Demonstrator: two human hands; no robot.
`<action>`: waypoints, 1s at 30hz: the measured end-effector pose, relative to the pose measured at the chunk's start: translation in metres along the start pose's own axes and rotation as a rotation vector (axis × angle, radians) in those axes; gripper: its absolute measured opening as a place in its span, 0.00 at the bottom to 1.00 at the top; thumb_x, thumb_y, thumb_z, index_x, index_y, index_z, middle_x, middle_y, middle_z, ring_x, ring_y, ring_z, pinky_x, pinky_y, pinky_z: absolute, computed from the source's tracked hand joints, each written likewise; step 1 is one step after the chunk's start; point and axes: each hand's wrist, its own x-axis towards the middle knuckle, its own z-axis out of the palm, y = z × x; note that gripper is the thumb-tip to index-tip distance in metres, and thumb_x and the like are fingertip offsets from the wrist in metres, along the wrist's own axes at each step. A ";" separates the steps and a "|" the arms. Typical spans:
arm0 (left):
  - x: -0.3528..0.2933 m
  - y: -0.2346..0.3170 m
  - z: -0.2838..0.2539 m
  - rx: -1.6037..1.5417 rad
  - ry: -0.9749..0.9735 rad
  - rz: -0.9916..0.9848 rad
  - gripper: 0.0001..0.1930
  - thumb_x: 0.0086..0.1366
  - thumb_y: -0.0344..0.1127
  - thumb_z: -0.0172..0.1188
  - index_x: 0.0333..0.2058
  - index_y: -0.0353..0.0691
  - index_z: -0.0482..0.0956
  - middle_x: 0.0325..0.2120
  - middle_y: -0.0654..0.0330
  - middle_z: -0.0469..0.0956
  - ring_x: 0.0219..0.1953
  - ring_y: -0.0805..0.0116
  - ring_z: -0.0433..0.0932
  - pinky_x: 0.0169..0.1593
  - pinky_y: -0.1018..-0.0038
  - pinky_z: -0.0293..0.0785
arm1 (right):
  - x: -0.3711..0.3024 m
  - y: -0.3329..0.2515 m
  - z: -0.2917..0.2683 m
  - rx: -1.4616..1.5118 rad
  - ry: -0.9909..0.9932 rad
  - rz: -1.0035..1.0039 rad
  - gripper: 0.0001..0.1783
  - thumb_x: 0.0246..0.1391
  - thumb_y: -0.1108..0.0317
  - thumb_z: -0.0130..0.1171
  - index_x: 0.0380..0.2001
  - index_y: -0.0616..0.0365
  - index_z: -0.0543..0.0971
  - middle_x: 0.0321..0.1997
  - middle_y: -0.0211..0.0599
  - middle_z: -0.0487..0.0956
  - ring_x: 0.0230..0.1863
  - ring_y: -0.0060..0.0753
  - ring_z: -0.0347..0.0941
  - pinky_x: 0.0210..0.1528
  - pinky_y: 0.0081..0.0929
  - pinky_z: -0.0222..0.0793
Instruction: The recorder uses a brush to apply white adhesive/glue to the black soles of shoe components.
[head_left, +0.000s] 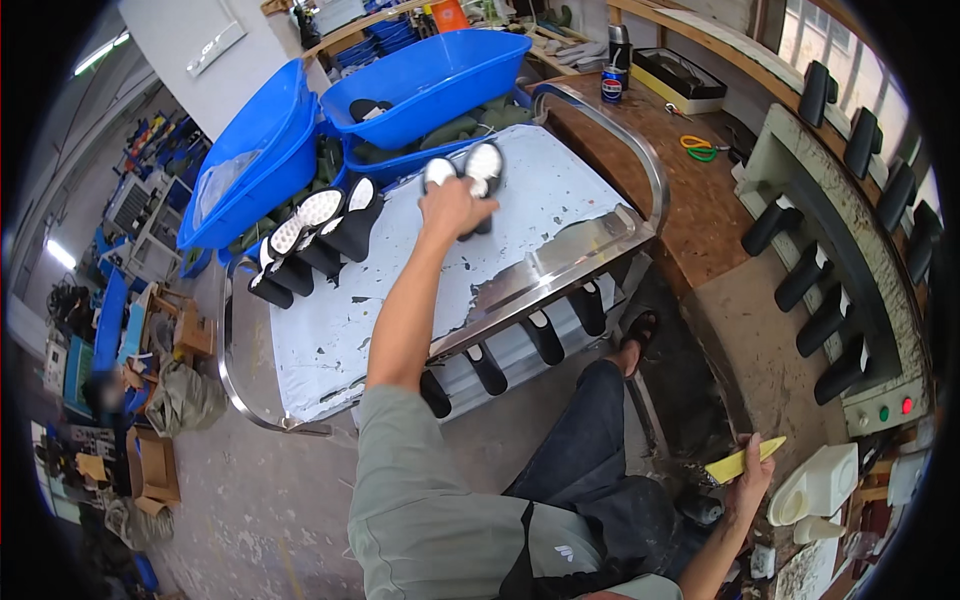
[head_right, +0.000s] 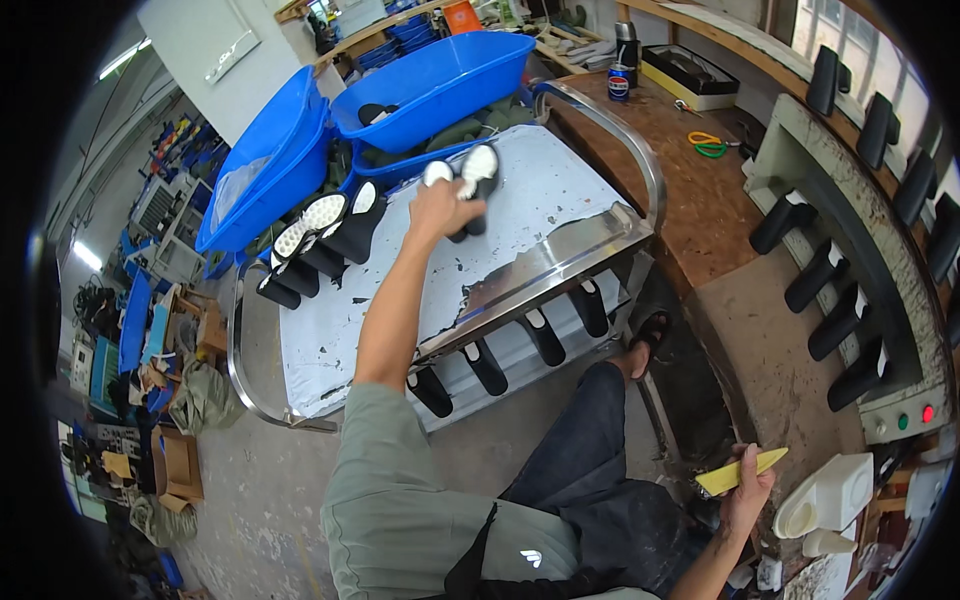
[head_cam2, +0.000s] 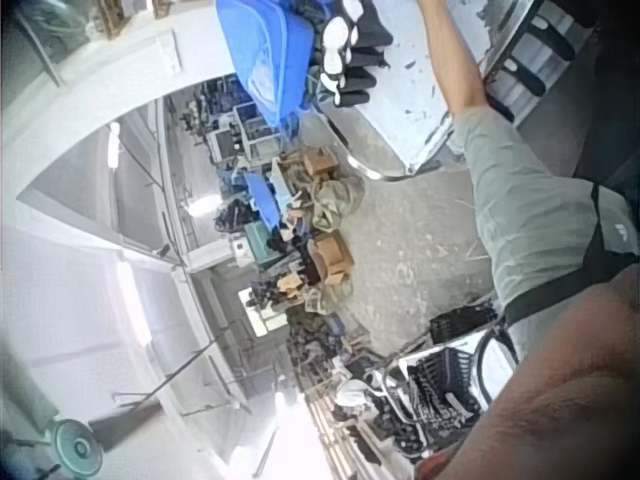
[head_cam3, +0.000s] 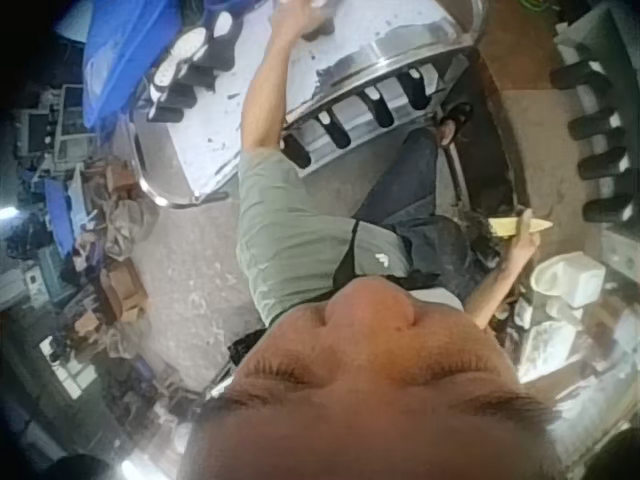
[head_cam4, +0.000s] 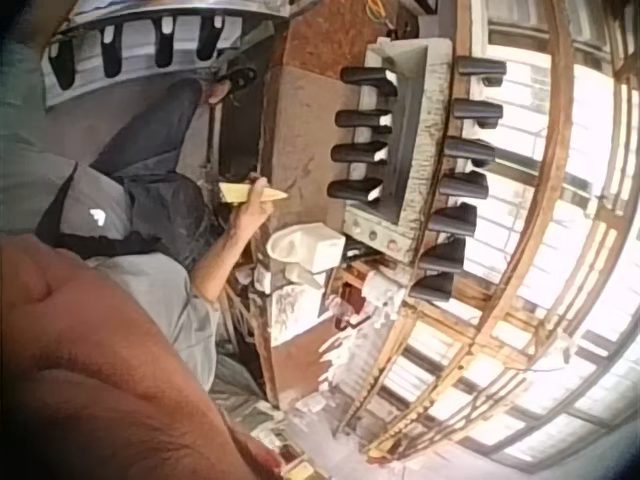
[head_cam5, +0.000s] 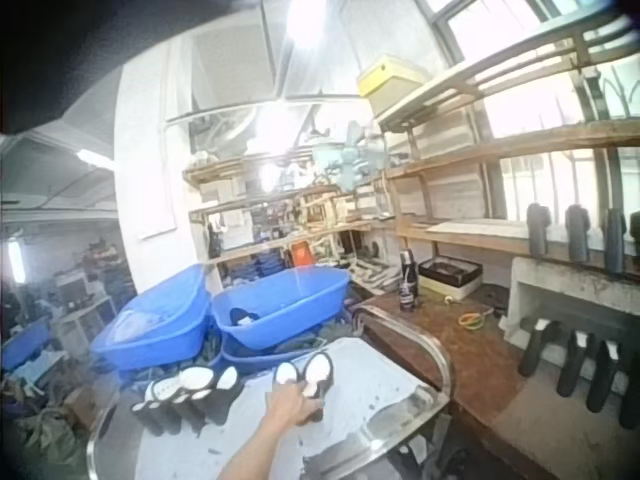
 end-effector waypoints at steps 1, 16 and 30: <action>-0.021 0.004 0.003 -0.031 0.030 0.113 0.31 0.42 0.55 0.62 0.46 0.45 0.80 0.47 0.53 0.76 0.50 0.48 0.70 0.50 0.61 0.71 | -0.001 -0.001 0.000 0.005 0.007 0.003 0.16 0.59 0.57 0.55 0.31 0.60 0.76 0.19 0.27 0.73 0.15 0.14 0.65 0.14 0.12 0.54; 0.014 0.091 0.063 0.244 -0.333 0.344 0.30 0.47 0.58 0.61 0.37 0.33 0.81 0.40 0.44 0.79 0.43 0.50 0.78 0.47 0.61 0.73 | -0.056 -0.009 -0.064 0.144 0.098 -0.023 0.15 0.56 0.67 0.58 0.41 0.67 0.76 0.32 0.39 0.80 0.26 0.24 0.75 0.24 0.18 0.70; -0.055 0.131 0.011 0.022 -0.382 0.375 0.38 0.47 0.42 0.66 0.51 0.17 0.66 0.33 0.45 0.79 0.36 0.58 0.77 0.43 0.68 0.70 | -0.034 -0.060 -0.215 -1.536 0.592 -0.853 0.11 0.48 0.73 0.63 0.38 0.55 0.83 0.36 0.40 0.79 0.37 0.33 0.73 0.40 0.24 0.66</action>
